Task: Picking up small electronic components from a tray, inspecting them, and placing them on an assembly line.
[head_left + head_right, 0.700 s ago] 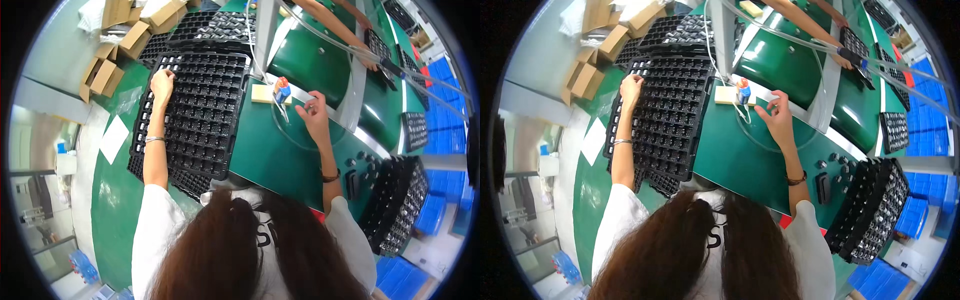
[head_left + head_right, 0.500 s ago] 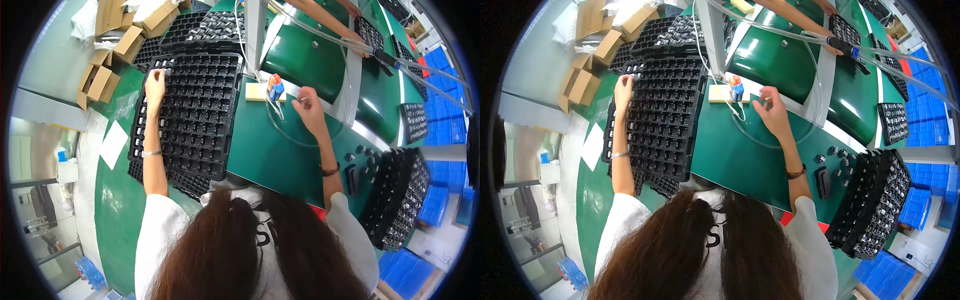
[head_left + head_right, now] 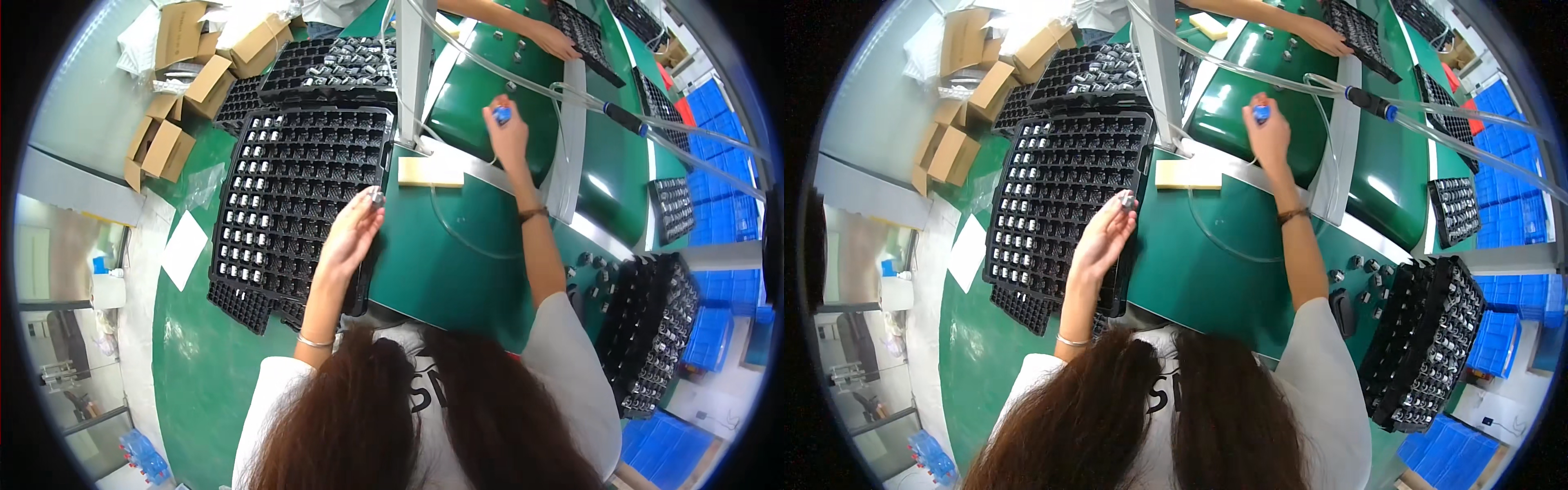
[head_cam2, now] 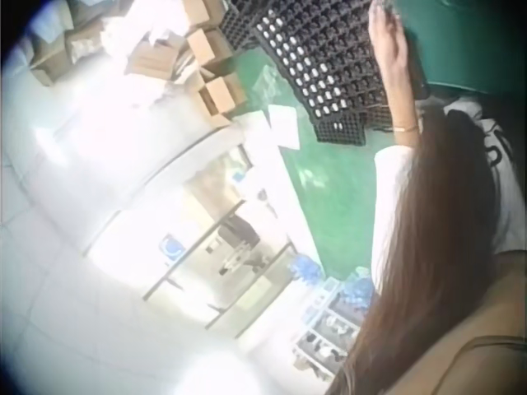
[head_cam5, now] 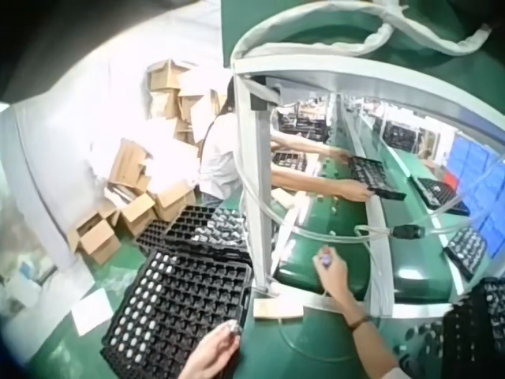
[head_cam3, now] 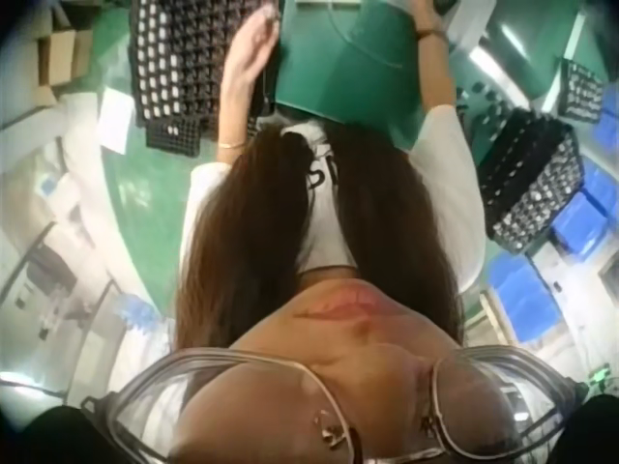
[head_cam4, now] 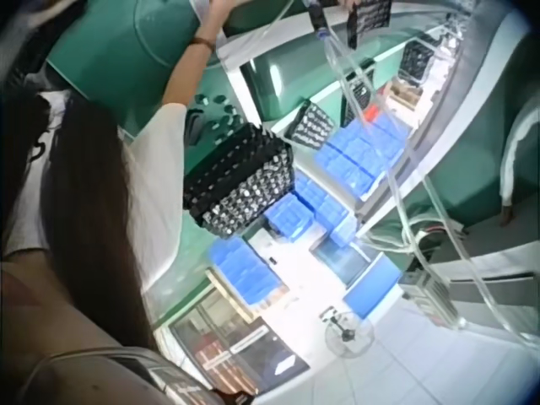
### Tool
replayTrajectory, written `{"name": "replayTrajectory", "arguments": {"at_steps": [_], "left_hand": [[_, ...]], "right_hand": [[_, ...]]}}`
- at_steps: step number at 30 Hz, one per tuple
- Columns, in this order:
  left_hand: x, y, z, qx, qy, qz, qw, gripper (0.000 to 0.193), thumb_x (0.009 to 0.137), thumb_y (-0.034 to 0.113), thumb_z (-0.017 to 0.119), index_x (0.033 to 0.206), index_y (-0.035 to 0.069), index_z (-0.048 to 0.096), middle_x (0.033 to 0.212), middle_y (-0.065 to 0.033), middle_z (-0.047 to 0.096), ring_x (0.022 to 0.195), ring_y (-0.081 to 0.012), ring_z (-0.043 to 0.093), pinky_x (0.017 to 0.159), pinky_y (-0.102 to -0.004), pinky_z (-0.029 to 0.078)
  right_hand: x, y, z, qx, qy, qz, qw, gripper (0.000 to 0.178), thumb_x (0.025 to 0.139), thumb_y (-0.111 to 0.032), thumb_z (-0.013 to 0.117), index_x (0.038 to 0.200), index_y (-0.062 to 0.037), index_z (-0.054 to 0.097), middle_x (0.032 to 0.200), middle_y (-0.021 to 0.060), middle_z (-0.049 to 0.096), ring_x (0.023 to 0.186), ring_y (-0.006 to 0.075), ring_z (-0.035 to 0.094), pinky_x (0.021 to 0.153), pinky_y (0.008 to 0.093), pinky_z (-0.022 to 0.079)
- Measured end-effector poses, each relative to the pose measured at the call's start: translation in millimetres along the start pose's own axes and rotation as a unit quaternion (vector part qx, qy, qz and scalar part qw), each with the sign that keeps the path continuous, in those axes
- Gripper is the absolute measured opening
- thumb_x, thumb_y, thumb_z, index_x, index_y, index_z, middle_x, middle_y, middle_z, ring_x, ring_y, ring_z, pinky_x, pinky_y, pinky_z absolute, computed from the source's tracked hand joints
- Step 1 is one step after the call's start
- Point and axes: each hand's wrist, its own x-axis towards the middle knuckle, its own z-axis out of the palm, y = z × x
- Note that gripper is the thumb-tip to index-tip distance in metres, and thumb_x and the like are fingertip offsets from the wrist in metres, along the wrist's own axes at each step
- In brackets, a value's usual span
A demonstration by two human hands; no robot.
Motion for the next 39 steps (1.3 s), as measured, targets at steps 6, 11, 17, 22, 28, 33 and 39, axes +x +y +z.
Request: {"name": "replayTrajectory", "arguments": {"at_steps": [6, 11, 17, 22, 28, 33, 39], "left_hand": [[-4, -16, 23, 0.015, -0.044, -0.014, 0.999, 0.036, 0.093, 0.018, 0.050, 0.125, 0.003, 0.049, 0.113, -0.0042, 0.054, 0.096, -0.0119, 0.052, 0.085, -0.0225, 0.044], [12, -27, 35, 0.052, -0.043, 0.023, 0.997, 0.034, 0.089, 0.009, 0.056, 0.121, -0.001, 0.051, 0.104, -0.0060, 0.061, 0.093, -0.0116, 0.058, 0.084, -0.0217, 0.045], [17, -31, 42, 0.075, -0.051, 0.060, 0.994, 0.032, 0.088, 0.009, 0.057, 0.117, -0.003, 0.054, 0.104, -0.0048, 0.061, 0.093, -0.0091, 0.056, 0.083, -0.0218, 0.044], [8, -30, 50, 0.100, -0.055, 0.067, 0.991, 0.031, 0.088, 0.010, 0.058, 0.116, -0.003, 0.054, 0.103, -0.0036, 0.061, 0.089, -0.0073, 0.055, 0.083, -0.0211, 0.044], [5, -30, 39, 0.111, -0.055, 0.069, 0.990, 0.034, 0.088, 0.010, 0.059, 0.119, -0.002, 0.054, 0.099, -0.0039, 0.062, 0.086, -0.0065, 0.055, 0.081, -0.0203, 0.045], [-2, -24, 24, 0.140, -0.089, 0.078, 0.983, 0.041, 0.088, 0.011, 0.058, 0.125, -0.002, 0.049, 0.112, -0.0094, 0.059, 0.098, -0.0110, 0.055, 0.088, -0.0237, 0.043], [-32, 7, -7, 0.256, 0.056, 0.236, 0.936, 0.041, 0.084, 0.012, 0.062, 0.123, 0.002, 0.051, 0.116, -0.0096, 0.056, 0.102, -0.0149, 0.055, 0.087, -0.0273, 0.044]], "right_hand": [[28, 38, 2, -0.122, 0.015, 0.059, 0.991, 0.039, 0.080, -0.038, 0.061, 0.103, -0.0079, 0.055, 0.082, 0.0193, 0.063, 0.079, 0.0392, 0.060, 0.070, 0.0449, 0.046], [18, 22, -5, -0.040, 0.054, -0.031, 0.997, 0.042, 0.081, -0.036, 0.062, 0.104, -0.0019, 0.055, 0.090, 0.0132, 0.064, 0.082, 0.0265, 0.063, 0.070, 0.0351, 0.048], [-72, -79, -20, 0.409, -0.173, 0.221, 0.868, 0.022, 0.091, -0.025, 0.052, 0.097, -0.0040, 0.057, 0.086, 0.0019, 0.057, 0.075, 0.0066, 0.054, 0.067, 0.0202, 0.044], [-112, -114, -19, 0.459, -0.224, 0.165, 0.844, 0.018, 0.091, -0.019, 0.050, 0.099, -0.0041, 0.055, 0.085, 0.0011, 0.056, 0.074, 0.0048, 0.053, 0.062, 0.0184, 0.042], [-127, -116, -18, 0.463, -0.244, 0.165, 0.836, 0.018, 0.089, -0.017, 0.050, 0.102, -0.0043, 0.054, 0.088, 0.0007, 0.056, 0.075, 0.0032, 0.052, 0.061, 0.0160, 0.042], [-133, -121, -11, 0.457, -0.269, 0.120, 0.839, 0.020, 0.088, -0.014, 0.051, 0.106, -0.0029, 0.053, 0.090, 0.0012, 0.056, 0.076, 0.0062, 0.053, 0.066, 0.0190, 0.043], [-102, -124, -10, 0.193, -0.194, 0.018, 0.962, 0.020, 0.086, -0.018, 0.059, 0.093, 0.0007, 0.057, 0.081, 0.0066, 0.058, 0.075, 0.0131, 0.056, 0.068, 0.0264, 0.044]]}}
